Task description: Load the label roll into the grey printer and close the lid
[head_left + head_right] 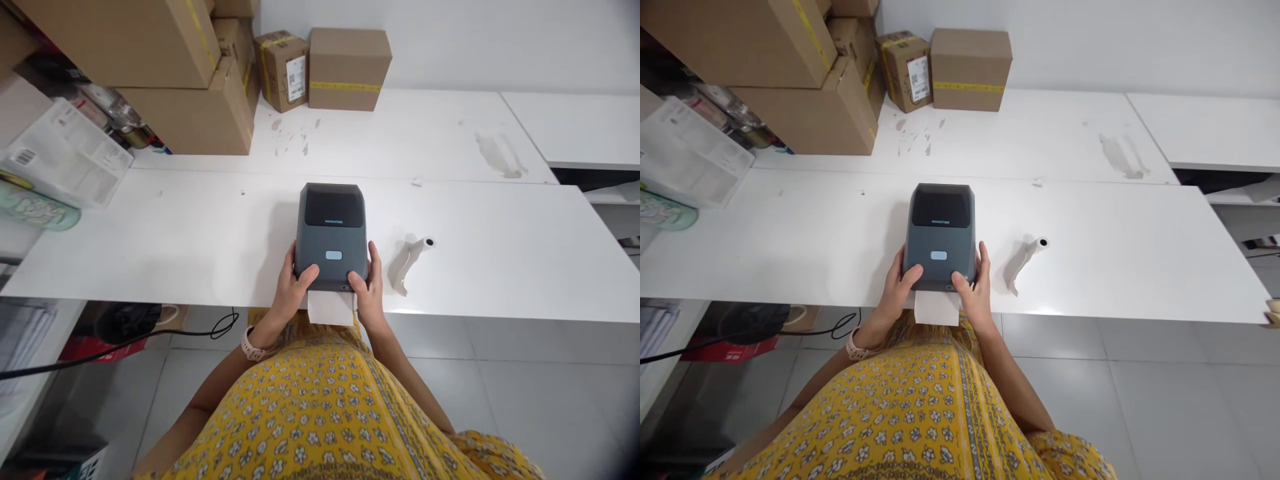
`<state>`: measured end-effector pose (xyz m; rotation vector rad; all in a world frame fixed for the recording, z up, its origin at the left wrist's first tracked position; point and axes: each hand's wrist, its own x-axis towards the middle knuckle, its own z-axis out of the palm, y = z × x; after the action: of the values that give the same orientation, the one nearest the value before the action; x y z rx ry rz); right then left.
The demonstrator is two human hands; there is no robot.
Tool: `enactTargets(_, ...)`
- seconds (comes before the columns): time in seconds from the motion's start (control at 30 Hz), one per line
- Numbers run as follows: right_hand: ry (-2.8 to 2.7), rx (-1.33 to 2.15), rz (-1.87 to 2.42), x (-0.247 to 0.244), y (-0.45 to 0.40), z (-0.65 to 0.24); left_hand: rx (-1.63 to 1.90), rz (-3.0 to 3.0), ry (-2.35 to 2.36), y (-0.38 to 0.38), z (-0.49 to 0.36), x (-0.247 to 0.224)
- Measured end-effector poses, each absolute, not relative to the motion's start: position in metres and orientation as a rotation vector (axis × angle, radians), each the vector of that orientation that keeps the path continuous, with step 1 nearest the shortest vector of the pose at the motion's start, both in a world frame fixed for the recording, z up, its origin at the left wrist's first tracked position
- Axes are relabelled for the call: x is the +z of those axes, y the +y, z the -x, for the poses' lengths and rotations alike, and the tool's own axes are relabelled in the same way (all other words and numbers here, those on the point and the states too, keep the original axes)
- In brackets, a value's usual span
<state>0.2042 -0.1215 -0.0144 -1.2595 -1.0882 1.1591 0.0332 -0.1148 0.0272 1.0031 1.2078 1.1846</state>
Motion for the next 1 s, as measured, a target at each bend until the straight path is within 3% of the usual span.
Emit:
enactTargets(0.23,-1.241,1.086,1.263,-0.013,-0.12,-0.206,1.21,-1.119,1.235,-0.115,-0.028,0.015)
enactTargets(0.43,-1.27,1.159,1.219,-0.018,-0.121,-0.224,1.146,-1.116,1.47,-0.171,-0.007,0.013)
enactTargets(0.6,-1.273,1.176,1.17,-0.02,-0.122,-0.224,0.772,-0.972,1.236,-0.18,-0.02,0.011)
enactTargets(0.77,-1.288,1.112,1.216,-0.016,-0.128,-0.214,0.805,-0.784,1.136,-0.165,-0.044,0.019)
enactTargets(1.0,-1.65,0.505,1.278,0.022,-0.128,-0.213,0.746,-0.921,1.131,-0.166,-0.037,0.019)
